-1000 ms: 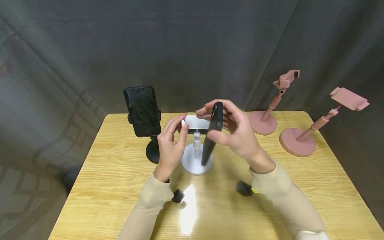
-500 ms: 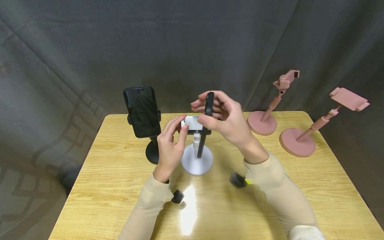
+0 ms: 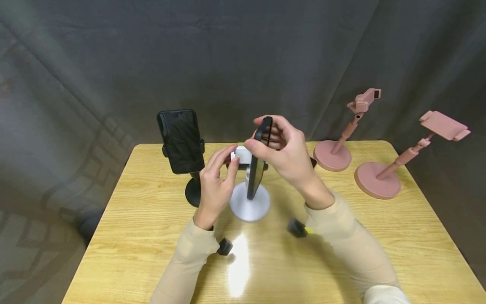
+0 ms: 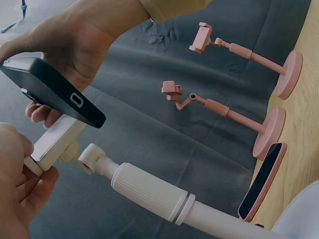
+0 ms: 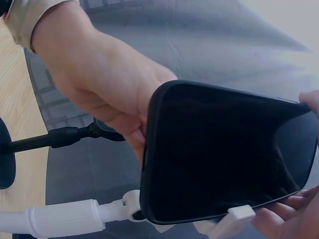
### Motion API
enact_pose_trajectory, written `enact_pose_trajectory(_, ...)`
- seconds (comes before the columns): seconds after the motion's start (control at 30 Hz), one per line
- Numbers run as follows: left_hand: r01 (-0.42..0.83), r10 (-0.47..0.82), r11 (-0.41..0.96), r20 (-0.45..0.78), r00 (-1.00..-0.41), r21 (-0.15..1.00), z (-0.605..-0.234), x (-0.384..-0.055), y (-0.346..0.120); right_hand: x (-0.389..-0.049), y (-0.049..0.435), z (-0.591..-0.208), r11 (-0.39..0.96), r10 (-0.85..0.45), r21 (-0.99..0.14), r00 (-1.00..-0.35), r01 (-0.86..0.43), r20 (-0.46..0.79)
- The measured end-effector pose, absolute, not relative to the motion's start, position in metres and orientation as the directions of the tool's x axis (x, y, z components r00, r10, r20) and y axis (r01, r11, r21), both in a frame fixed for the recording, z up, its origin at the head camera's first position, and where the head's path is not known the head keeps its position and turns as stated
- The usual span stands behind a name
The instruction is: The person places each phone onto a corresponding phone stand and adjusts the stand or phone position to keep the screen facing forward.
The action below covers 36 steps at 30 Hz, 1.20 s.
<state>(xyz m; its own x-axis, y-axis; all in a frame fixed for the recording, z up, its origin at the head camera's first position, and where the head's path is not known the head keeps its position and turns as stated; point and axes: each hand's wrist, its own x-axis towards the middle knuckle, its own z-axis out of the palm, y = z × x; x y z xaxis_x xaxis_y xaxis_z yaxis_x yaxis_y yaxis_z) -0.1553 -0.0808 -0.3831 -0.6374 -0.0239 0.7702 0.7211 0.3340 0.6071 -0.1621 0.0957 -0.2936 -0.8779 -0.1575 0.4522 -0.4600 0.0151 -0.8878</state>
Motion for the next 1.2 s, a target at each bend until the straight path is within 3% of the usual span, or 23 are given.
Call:
enact_pose_trajectory(0.2,0.740,-0.007,0.405,0.810,-0.586,0.538,-0.383,-0.156,-0.082,-0.162,0.087,-0.299,0.063,-0.074,-0.855,-0.857,-0.514,0.510)
enact_pose_trajectory(0.7,0.767,0.045,0.429,0.837,-0.545,0.476,-0.382,-0.158,-0.083,-0.171,0.065,-0.318,0.180,0.122,-0.737,-0.728,-0.652,0.674)
enact_pose_trajectory(1.2,0.796,0.125,0.516,0.891,-0.437,0.318,-0.382,-0.162,-0.087,-0.176,0.050,-0.319,0.372,0.244,-0.684,-0.644,-0.628,0.725)
